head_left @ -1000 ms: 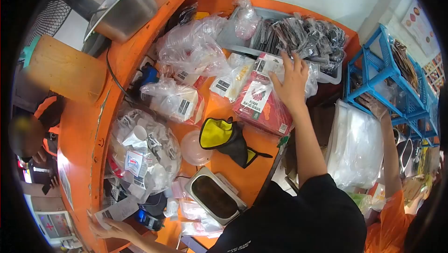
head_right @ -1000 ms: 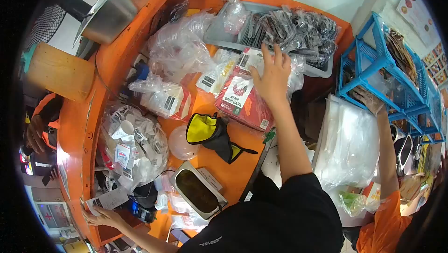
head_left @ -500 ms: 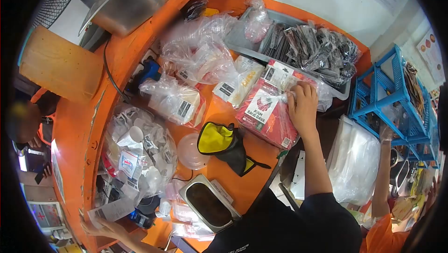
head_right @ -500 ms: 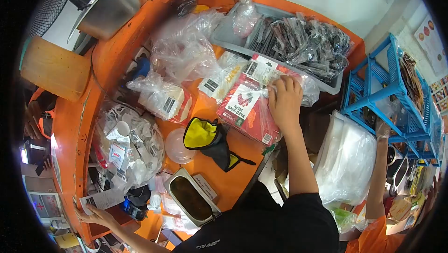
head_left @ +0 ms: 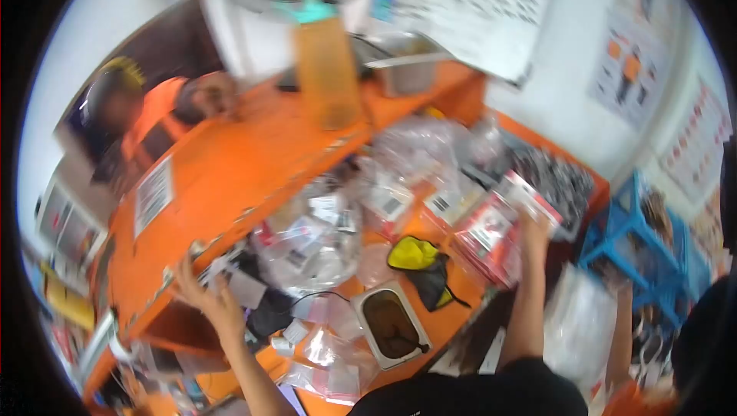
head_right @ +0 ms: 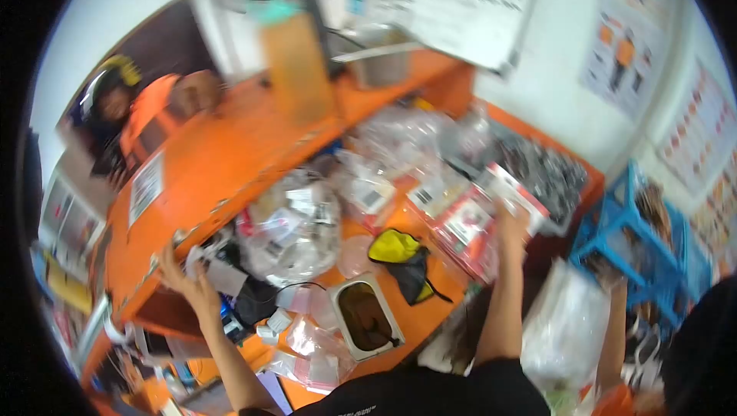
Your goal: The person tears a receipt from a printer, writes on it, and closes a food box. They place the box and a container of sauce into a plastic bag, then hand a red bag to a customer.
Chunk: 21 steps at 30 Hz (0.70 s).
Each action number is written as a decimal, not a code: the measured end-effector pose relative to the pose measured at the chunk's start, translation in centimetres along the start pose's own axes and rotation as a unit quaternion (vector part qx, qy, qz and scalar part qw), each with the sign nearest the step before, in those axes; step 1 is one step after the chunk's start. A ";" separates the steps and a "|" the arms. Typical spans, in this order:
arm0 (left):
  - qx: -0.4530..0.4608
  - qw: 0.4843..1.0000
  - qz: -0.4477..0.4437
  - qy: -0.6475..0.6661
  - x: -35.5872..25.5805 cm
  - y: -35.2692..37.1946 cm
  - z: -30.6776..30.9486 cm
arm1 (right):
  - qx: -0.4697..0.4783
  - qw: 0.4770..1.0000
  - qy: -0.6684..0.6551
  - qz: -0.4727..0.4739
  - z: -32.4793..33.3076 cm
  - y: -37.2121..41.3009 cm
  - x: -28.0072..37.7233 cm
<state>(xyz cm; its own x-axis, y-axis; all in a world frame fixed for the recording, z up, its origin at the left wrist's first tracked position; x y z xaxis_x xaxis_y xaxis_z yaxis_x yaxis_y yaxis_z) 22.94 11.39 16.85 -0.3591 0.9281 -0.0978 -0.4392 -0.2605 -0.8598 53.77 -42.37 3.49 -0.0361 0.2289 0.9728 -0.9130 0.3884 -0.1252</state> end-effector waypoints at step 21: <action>-0.007 0.994 -0.058 0.090 7.8 0.6 5.4 | 0.348 0.858 -0.099 0.363 -25.7 22.9 50.4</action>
<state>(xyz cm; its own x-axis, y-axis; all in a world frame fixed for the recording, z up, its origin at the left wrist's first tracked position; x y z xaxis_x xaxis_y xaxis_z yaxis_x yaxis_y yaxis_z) 15.47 17.02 18.26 -0.1535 0.9846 -0.0838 -0.4566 -0.1458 -0.8776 41.52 0.94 44.61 -0.7043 0.0015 0.7099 -0.6393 -0.4361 -0.6333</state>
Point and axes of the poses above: each hand's wrist, its own y-axis away from the middle knuckle, its own z-axis out of the back of the hand, x = y × z, the point moved 9 cm from there along -y, towards the middle knuckle, and after that the axes turned 5 degrees about -z, right-handed, at the moved point
